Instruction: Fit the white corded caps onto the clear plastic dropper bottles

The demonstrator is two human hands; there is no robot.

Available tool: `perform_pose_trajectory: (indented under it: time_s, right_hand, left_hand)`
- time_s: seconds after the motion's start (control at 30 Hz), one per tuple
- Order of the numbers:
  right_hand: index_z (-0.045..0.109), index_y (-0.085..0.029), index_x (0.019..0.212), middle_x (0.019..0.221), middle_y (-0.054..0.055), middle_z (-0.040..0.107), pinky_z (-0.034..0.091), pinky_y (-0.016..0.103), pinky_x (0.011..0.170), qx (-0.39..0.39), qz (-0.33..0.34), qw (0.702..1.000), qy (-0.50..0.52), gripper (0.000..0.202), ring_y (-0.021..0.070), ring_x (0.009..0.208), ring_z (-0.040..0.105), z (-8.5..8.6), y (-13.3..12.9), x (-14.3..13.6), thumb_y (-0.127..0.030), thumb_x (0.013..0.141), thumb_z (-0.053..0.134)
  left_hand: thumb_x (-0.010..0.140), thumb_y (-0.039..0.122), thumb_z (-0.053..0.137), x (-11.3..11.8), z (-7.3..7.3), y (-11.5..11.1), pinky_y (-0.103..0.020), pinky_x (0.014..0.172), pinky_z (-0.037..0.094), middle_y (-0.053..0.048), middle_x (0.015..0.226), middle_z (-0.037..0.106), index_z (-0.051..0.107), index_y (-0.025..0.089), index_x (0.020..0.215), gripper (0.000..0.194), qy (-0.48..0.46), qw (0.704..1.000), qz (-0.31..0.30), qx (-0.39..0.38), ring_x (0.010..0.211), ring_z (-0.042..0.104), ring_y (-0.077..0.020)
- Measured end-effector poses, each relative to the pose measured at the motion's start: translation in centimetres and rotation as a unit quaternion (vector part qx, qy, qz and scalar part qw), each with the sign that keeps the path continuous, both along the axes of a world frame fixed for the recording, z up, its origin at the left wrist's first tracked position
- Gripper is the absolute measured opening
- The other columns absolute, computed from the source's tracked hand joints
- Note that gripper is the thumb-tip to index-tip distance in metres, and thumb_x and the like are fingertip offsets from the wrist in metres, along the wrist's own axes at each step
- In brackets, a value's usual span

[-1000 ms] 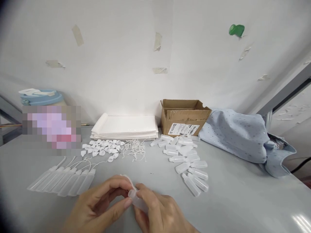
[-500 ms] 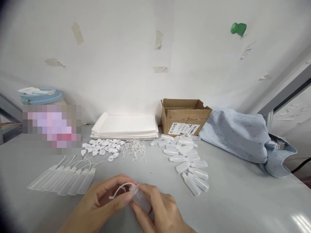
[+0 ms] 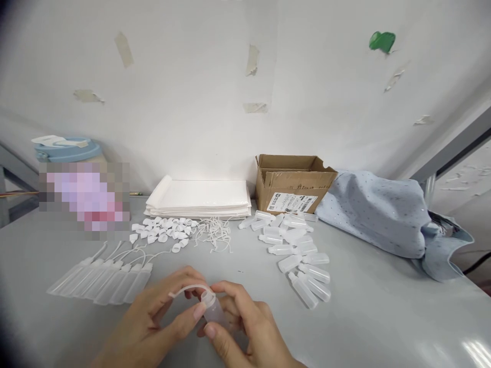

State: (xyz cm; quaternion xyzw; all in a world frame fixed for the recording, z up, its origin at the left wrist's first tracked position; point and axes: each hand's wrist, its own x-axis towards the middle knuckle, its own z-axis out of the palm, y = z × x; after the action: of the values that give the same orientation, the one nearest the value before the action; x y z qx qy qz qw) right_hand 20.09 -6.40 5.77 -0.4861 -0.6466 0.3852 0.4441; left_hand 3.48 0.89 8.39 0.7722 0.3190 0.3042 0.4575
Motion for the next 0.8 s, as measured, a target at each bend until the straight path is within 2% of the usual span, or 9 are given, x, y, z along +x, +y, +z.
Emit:
perform_pose_trajectory:
  time_s: [0.17, 0.27, 0.33, 0.4, 0.47, 0.53, 0.63, 0.8]
  right_hand:
    - [0.046, -0.027, 0.125, 0.086, 0.004, 0.071, 0.056, 0.029, 0.071, -0.011, -0.002, 0.996, 0.086, 0.034, 0.0158, 0.077, 0.069, -0.1, -0.1, 0.0, -0.031, 0.092, 0.051]
    - [0.047, -0.026, 0.124, 0.09, 0.006, 0.071, 0.057, 0.031, 0.071, -0.047, 0.009, 0.989, 0.138, 0.033, 0.0172, 0.079, 0.069, 0.0, 0.2, 0.1, -0.034, 0.093, 0.049]
    - [0.049, -0.024, 0.123, 0.089, 0.006, 0.07, 0.057, 0.032, 0.068, -0.078, 0.015, 0.98, 0.181, 0.033, 0.018, 0.078, 0.069, 0.1, 0.5, 0.1, -0.037, 0.093, 0.049]
    - [0.05, -0.022, 0.122, 0.088, 0.006, 0.069, 0.057, 0.032, 0.068, -0.108, 0.025, 0.969, 0.222, 0.035, 0.0183, 0.077, 0.07, 0.4, 0.8, 0.2, -0.039, 0.092, 0.05]
    - [0.051, -0.021, 0.121, 0.086, 0.006, 0.069, 0.057, 0.033, 0.07, -0.134, 0.04, 0.959, 0.245, 0.036, 0.018, 0.076, 0.07, 0.6, 1.1, 0.2, -0.041, 0.091, 0.051]
    - [0.052, -0.021, 0.121, 0.086, 0.005, 0.07, 0.057, 0.032, 0.073, -0.148, 0.039, 0.958, 0.241, 0.036, 0.0176, 0.078, 0.07, 0.8, 1.1, 0.2, -0.04, 0.091, 0.051]
    - [0.051, -0.022, 0.122, 0.091, 0.006, 0.069, 0.056, 0.032, 0.075, -0.133, 0.013, 0.971, 0.2, 0.035, 0.0182, 0.082, 0.07, 0.7, 0.7, 0.1, -0.038, 0.091, 0.052]
    - [0.049, -0.023, 0.12, 0.091, 0.006, 0.068, 0.056, 0.031, 0.072, -0.089, -0.008, 0.986, 0.141, 0.033, 0.0182, 0.08, 0.07, -0.1, 0.3, -0.3, -0.033, 0.089, 0.054]
  left_hand:
    - [0.087, 0.027, 0.048, 0.0, 0.0, 0.6, -0.025, 0.068, 0.049, 0.002, 0.075, 0.063, 0.062, 0.024, 0.077, 0.018, 0.011, 0.999, -0.034, 0.003, 0.077, 0.06, -0.0155]
    - [0.091, 0.025, 0.044, 0.0, -0.4, 0.8, -0.026, 0.072, 0.049, 0.001, 0.074, 0.063, 0.063, 0.024, 0.072, 0.027, 0.033, 0.998, -0.049, 0.035, 0.078, 0.059, -0.0157]
    - [0.091, 0.022, 0.044, 0.0, -0.8, 0.9, -0.027, 0.071, 0.049, 0.001, 0.074, 0.062, 0.063, 0.024, 0.075, 0.025, 0.037, 0.995, -0.023, 0.095, 0.076, 0.058, -0.0156]
    - [0.088, 0.016, 0.047, 0.0, -1.3, 0.8, -0.027, 0.068, 0.049, -0.001, 0.078, 0.062, 0.062, 0.023, 0.088, 0.016, 0.015, 0.983, 0.015, 0.184, 0.076, 0.057, -0.0158]
    - [0.085, 0.012, 0.052, 0.0, -1.7, 0.7, -0.028, 0.07, 0.05, -0.003, 0.086, 0.061, 0.056, 0.022, 0.104, 0.022, -0.002, 0.965, 0.025, 0.263, 0.081, 0.056, -0.0171]
    - [0.082, 0.015, 0.057, 0.0, -1.8, 0.6, -0.031, 0.075, 0.051, -0.006, 0.095, 0.059, 0.051, 0.02, 0.114, 0.033, 0.006, 0.954, 0.004, 0.299, 0.089, 0.055, -0.0195]
    - [0.078, 0.022, 0.064, 0.1, -1.7, 0.3, -0.033, 0.079, 0.052, -0.011, 0.103, 0.057, 0.048, 0.015, 0.119, 0.045, 0.049, 0.944, -0.018, 0.326, 0.095, 0.053, -0.0228]
    - [0.079, 0.015, 0.061, 0.2, -1.4, -0.1, -0.035, 0.079, 0.052, -0.012, 0.1, 0.057, 0.049, 0.012, 0.116, 0.039, 0.058, 0.924, -0.003, 0.377, 0.093, 0.053, -0.0232]
